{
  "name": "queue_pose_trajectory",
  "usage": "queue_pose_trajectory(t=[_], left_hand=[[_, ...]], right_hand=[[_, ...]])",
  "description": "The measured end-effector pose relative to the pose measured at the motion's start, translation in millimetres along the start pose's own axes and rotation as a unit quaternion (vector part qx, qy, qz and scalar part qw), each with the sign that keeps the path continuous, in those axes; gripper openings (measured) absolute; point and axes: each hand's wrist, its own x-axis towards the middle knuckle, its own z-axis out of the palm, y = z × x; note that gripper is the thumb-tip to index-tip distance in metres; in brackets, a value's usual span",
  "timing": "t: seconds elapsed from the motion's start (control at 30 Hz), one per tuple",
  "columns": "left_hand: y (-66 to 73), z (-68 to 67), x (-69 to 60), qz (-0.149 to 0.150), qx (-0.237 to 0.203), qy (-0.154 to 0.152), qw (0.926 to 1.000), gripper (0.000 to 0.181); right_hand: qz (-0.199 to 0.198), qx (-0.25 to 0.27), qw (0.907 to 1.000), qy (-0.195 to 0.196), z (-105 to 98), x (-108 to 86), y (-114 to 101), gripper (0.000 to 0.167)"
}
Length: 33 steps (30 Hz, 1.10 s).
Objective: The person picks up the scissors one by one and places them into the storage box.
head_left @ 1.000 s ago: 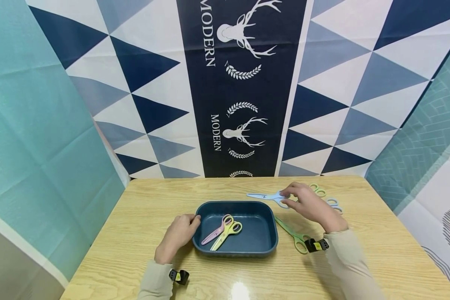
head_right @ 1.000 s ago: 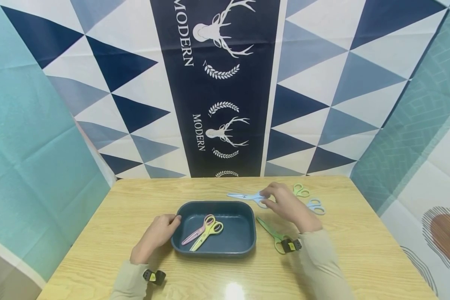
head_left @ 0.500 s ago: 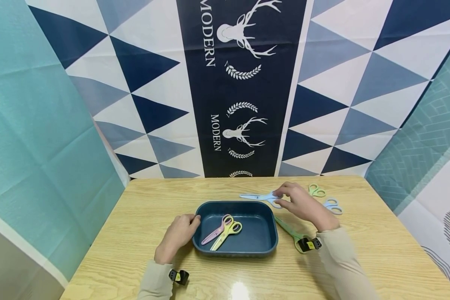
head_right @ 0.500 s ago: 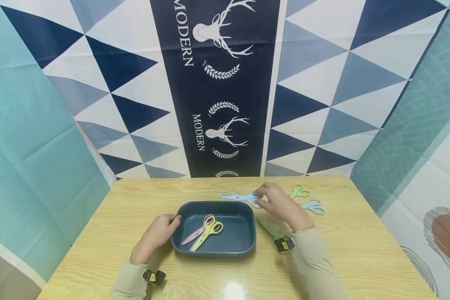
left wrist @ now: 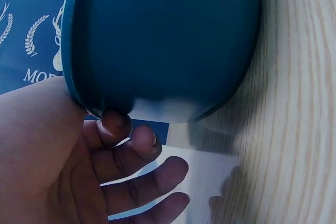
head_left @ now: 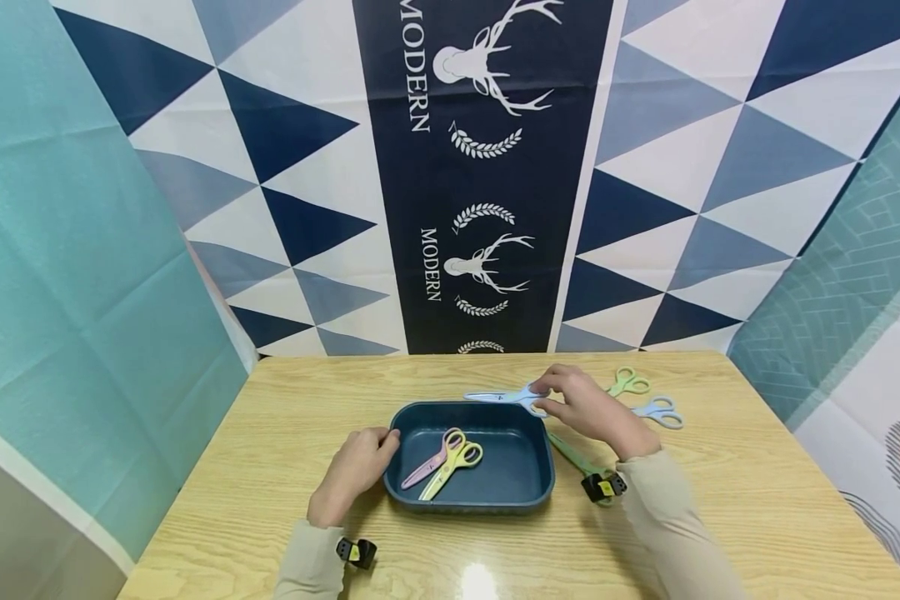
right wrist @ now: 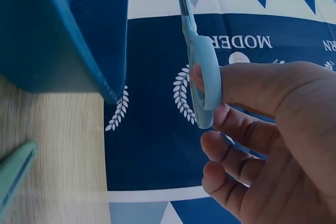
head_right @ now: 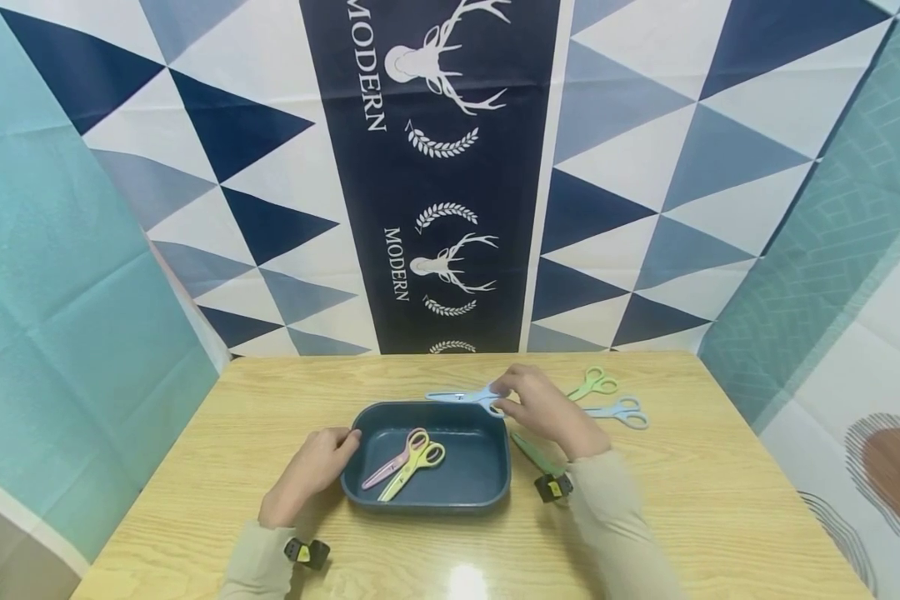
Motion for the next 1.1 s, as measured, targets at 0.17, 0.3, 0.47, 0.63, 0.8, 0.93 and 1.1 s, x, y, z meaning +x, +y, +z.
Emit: queue_pose_trajectory(t=[0.17,0.3,0.47,0.63,0.8,0.93,1.1], left_hand=[[-0.6,-1.3,-0.3,0.003,0.000,-0.002,1.0000,0.040],[-0.5,-1.6,-0.6,0.004,-0.004,-0.002,1.0000,0.040],[0.0,-2.2,-0.2,0.002,0.000,-0.002,1.0000,0.040],[0.8,-2.2,0.5,0.000,0.001,-0.003,1.0000,0.040],[1.0,-2.0,0.0,0.000,0.004,-0.003,1.0000,0.040],[1.9,-3.1,-0.1,0.003,0.002,-0.003,1.0000,0.040],[2.8,-3.8,-0.5,0.005,-0.003,-0.002,1.0000,0.040]], right_hand=[[0.003,0.001,0.9999,-0.014,4.5,6.7,-5.1,0.017],[0.001,0.000,0.9998,-0.021,7.7,11.4,-8.9,0.017],[-0.006,0.007,0.9997,-0.024,10.8,16.4,-13.9,0.017],[-0.003,0.006,0.9996,-0.028,13.3,18.0,-17.5,0.016],[0.001,0.009,0.9994,-0.033,15.3,18.9,-20.8,0.017],[0.002,0.003,0.9992,-0.039,16.8,20.9,-22.3,0.017],[-0.002,0.001,0.9991,-0.043,18.4,23.2,-23.9,0.016]])
